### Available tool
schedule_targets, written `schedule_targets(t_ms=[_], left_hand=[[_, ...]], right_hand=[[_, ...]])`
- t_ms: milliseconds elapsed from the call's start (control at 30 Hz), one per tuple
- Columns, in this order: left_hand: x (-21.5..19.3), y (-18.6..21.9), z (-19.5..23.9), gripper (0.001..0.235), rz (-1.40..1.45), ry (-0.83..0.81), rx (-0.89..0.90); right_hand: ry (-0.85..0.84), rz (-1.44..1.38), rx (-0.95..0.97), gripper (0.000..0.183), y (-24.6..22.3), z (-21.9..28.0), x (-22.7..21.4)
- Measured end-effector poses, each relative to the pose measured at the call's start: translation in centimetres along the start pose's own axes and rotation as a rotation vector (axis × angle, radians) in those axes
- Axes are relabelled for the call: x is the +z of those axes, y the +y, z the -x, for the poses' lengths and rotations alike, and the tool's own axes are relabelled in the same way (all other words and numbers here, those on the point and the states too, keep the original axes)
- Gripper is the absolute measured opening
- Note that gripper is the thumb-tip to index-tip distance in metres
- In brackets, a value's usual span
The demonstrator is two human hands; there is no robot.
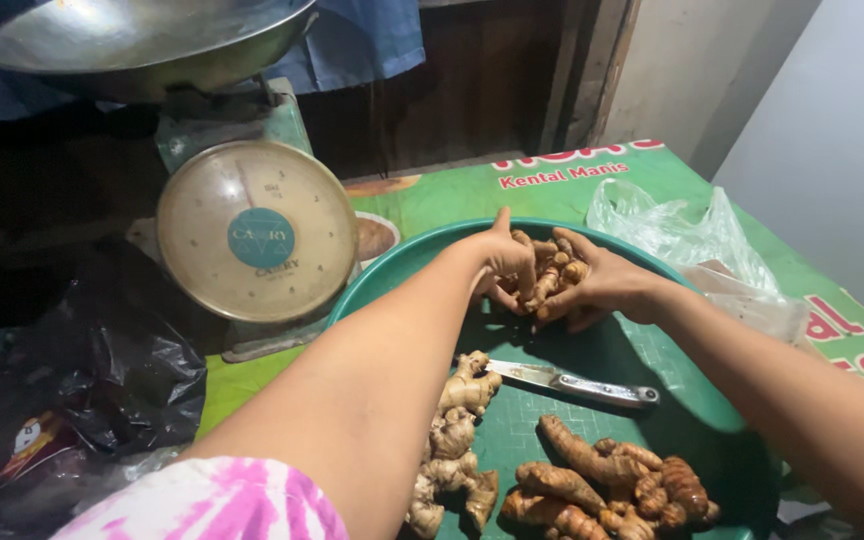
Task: The person unpacks ginger from a plastic bag onto a green tray, then repeatedly places pieces into the pan of a mechanical scale, adjusts the quantity, and returns excess to the tray. A knife is visible on the tray but not used. The person continues weighing until the end of the clip.
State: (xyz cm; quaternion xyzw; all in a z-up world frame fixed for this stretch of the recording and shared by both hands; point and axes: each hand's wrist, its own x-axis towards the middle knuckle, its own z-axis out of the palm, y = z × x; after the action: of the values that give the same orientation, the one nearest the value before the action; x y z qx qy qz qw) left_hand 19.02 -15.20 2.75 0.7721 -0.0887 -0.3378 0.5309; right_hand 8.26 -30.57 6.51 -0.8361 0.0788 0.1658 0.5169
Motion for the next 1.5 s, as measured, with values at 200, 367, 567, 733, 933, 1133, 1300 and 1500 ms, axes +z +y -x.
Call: schedule_targets(t_ms=[200,367,567,733,933,1133,1300,1500], left_hand=[[1.3,0.7,0.2,0.128,-0.043,-0.05,-0.078],[1.6,-1.2,1.1,0.108,0.346,0.016,0.087],[3.4,0.1,1.1,0.101,0.441,-0.047,0.197],[3.0,4.6,2.2,0.088,0.422,-0.002,0.325],[-2.5,12.8,6.6,0.069,0.335,0.037,0.601],[-14.5,20.0,13.6,0.037,0.195,0.054,0.626],[-23.8,20.3,20.3,0.027,0.028,0.144,0.618],[-28.2,17.0,27.1,0.043,0.115,0.483,0.597]], right_hand=[[-0.041,-0.129,-0.076,0.112,1.4,-0.2,0.2],[-0.037,-0.356,-0.162,0.097,2.4,0.5,-0.1],[0.051,-0.397,-0.199,0.096,2.7,2.3,-1.4],[0.088,-0.404,-0.28,0.097,-0.7,4.1,-3.3],[0.071,-0.279,-0.55,0.086,-9.6,6.3,-5.0],[-0.041,-0.163,-0.787,0.054,-22.3,6.9,-3.4],[-0.135,-0.084,-0.836,0.025,-31.0,5.0,1.5],[-0.323,-0.121,-0.838,0.055,-36.2,2.5,7.6]])
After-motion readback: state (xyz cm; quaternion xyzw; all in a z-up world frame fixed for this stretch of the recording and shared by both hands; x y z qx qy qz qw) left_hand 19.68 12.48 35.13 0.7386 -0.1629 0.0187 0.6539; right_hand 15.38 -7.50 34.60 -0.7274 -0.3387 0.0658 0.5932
